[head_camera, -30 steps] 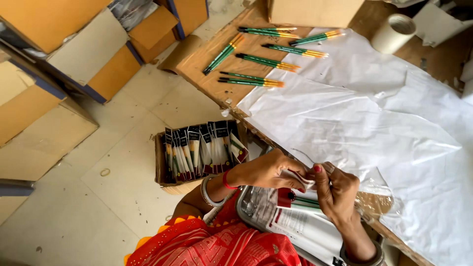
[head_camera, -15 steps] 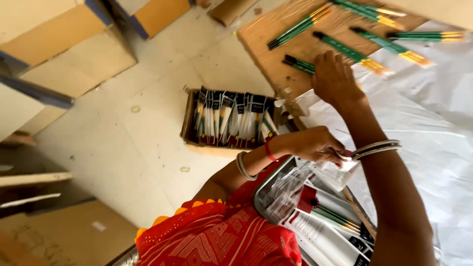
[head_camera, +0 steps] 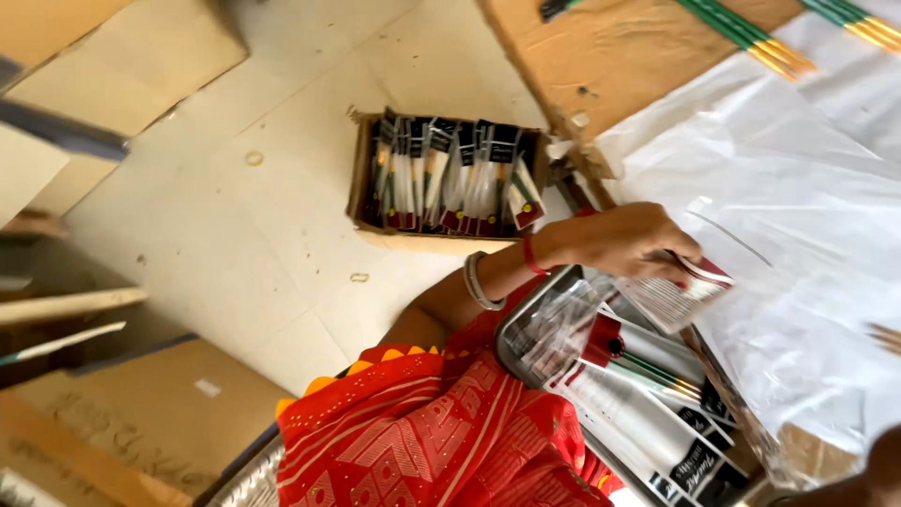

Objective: The person packages paint brushes by picking them up from a table, placing them into plastic pouches along with cardboard inserts, and sealing the pouches.

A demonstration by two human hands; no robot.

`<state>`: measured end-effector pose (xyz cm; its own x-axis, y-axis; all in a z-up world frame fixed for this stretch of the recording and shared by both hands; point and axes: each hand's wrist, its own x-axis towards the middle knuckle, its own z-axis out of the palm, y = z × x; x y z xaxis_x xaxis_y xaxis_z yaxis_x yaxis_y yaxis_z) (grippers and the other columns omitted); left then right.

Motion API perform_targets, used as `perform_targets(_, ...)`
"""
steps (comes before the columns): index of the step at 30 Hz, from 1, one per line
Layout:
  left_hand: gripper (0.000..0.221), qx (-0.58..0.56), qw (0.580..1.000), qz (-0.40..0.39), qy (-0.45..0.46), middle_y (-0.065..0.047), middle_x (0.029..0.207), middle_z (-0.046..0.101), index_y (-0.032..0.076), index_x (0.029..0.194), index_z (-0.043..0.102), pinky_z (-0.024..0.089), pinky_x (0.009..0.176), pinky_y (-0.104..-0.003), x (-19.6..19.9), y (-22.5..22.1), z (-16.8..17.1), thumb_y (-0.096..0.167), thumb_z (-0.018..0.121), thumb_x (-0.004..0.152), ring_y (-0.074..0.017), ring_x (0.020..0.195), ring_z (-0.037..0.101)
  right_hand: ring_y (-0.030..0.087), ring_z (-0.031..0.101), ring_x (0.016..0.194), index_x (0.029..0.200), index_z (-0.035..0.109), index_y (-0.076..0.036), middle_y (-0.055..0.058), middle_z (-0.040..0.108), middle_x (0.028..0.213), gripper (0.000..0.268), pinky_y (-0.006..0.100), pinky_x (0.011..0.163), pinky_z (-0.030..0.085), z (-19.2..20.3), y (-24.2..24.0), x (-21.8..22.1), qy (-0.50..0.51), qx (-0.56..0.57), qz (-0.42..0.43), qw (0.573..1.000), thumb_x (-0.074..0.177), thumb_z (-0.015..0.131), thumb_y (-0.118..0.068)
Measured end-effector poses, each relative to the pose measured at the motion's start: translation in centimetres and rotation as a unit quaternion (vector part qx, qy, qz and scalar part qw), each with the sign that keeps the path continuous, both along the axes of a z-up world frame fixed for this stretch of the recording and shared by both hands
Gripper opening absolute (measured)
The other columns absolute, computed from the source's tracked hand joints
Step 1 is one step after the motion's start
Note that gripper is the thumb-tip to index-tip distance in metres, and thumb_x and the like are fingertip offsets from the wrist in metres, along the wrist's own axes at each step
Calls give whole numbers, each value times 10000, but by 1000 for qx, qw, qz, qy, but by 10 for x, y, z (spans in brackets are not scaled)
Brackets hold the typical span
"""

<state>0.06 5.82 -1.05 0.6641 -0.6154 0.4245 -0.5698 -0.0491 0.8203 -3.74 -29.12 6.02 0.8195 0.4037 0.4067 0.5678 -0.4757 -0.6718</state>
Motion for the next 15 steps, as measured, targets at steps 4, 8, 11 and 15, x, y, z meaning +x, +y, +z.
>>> perform_targets(4, 331, -5, 998, 24, -58, -164, 933, 764, 9, 1122, 709, 542, 655, -381, -13, -9, 10, 164, 804, 846, -264, 692, 723, 260, 693, 1062, 1226, 508, 38, 203, 681, 1158, 144, 339, 990, 579, -24, -24, -45, 30, 137, -122, 983, 1179, 389, 105)
perform_targets(8, 371, 58, 998, -5, -16, -211, 934, 744, -15, 1153, 668, 551, 691, -419, -42, -33, 68, 44, 815, 818, -341, 795, 745, 280, 742, 1038, 1186, 558, 5, 197, 712, 1075, 168, 471, 1032, 623, 43, 6, -82, 83, 321, -20, 943, 1139, 474, 143)
perform_targets(11, 374, 88, 995, -32, -34, -210, 902, 732, -8, 1184, 659, 546, 666, -438, -67, -60, 93, 47, 772, 832, -357, 777, 732, 249, 745, 1037, 1175, 559, -14, 176, 725, 1067, 157, 455, 1072, 612, 75, 50, -96, 66, 384, 53, 920, 1121, 469, 102)
perform_targets(15, 148, 101, 981, -3, -166, -168, 871, 725, 4, 998, 622, 546, 726, -458, -83, -83, 108, 35, 731, 903, -363, 842, 718, 272, 734, 1090, 1174, 520, -1, 183, 717, 1101, 152, 429, 1055, 616, 89, 63, -97, 22, 276, -18, 961, 1086, 456, 105)
